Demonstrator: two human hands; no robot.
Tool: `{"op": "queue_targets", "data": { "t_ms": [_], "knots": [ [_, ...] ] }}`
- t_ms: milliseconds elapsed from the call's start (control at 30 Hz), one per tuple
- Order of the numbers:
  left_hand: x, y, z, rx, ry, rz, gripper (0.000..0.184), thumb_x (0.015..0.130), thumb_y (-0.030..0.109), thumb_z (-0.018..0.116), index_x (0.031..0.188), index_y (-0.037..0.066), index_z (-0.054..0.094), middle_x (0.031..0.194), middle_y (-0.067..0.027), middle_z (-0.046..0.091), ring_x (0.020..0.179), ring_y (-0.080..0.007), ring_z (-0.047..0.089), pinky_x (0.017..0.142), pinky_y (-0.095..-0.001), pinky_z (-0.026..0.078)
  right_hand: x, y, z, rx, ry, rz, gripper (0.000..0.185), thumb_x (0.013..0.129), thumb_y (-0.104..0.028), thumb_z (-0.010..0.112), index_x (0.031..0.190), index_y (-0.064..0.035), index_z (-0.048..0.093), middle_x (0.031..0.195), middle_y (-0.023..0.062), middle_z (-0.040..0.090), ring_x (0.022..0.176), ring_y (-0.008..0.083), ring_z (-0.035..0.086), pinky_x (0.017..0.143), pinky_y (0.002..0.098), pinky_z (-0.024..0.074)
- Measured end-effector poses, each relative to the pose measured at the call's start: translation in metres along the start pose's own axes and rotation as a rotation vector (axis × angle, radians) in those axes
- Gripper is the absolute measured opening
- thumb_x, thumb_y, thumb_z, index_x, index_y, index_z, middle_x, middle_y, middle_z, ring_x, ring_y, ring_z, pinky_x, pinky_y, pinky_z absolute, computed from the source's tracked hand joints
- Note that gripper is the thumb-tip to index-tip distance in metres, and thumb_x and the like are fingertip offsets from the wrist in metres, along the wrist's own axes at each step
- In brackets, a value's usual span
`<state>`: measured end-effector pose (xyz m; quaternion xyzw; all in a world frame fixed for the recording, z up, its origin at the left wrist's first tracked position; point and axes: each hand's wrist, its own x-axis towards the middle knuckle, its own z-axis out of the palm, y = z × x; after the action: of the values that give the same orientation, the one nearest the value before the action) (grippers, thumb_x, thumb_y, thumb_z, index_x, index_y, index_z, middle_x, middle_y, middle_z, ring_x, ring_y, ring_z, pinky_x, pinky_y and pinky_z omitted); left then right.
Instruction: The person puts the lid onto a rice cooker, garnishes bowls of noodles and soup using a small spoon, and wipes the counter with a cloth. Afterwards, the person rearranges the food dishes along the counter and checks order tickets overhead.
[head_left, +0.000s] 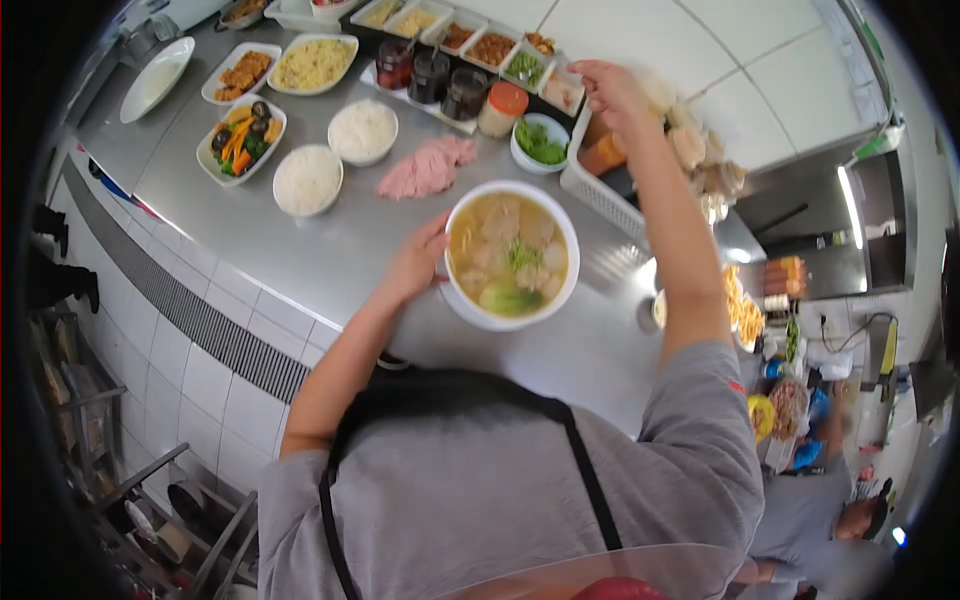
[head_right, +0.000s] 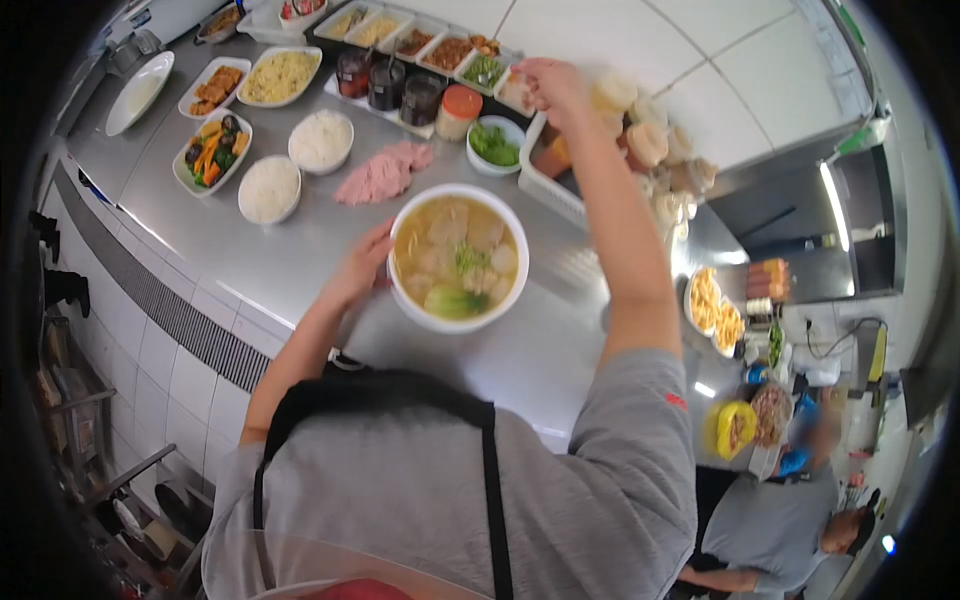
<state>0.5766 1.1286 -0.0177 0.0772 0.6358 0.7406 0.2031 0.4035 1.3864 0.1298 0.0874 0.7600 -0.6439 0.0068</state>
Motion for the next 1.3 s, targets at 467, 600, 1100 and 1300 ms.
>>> {"op": "queue_targets", "data": {
  "t_ms": [467,600,1100,1300],
  "knots": [
    [0.001,0.008,-0.002,0.106,0.051,-0.149,0.039,0.086,0.024,0.044,0.125,0.017,0.043,0.106,0.0010,0.053,0.089,-0.0086,0.047,0.072,-0.0284,0.039,-0.247,0.083,0.015,-1.199,0.109,-0.519,0.010,0.077,-0.010,0.055,0.083,-0.0041,0.060,0.070,0.0130,0.055,0.063,0.0319,0.055,0.058,0.0366,0.0457],
    [0.003,-0.003,-0.024,0.092,0.208,-0.069,0.034,0.086,0.021,0.044,0.119,0.013,0.049,0.102,-0.0006,0.054,0.089,-0.0099,0.049,0.069,-0.0256,0.040,-0.219,0.062,0.005,-0.937,0.206,-0.752,0.016,0.079,-0.013,0.050,0.085,-0.0019,0.059,0.075,0.0144,0.059,0.065,0.0302,0.057,0.060,0.0366,0.0465],
    [0.094,-0.011,-0.065,1.243,0.160,0.361,0.038,0.070,0.013,0.055,0.106,0.002,0.052,0.096,-0.0152,0.056,0.086,-0.0305,0.054,0.074,-0.0371,0.045,0.086,0.028,0.078,-1.330,0.161,-0.455,0.042,0.077,-0.037,0.044,0.088,-0.0009,0.062,0.092,0.0229,0.058,0.086,0.0356,0.057,0.077,0.0397,0.0448],
    [0.018,-0.013,-0.050,0.742,0.211,0.204,0.025,0.063,0.021,0.063,0.083,0.005,0.064,0.090,-0.0171,0.056,0.081,-0.0324,0.054,0.070,-0.0366,0.044,-0.070,0.020,0.056,-0.894,0.146,-0.821,0.031,0.077,-0.028,0.053,0.098,-0.0063,0.059,0.096,0.0163,0.058,0.084,0.0273,0.056,0.074,0.0342,0.0435]
  ]
}}
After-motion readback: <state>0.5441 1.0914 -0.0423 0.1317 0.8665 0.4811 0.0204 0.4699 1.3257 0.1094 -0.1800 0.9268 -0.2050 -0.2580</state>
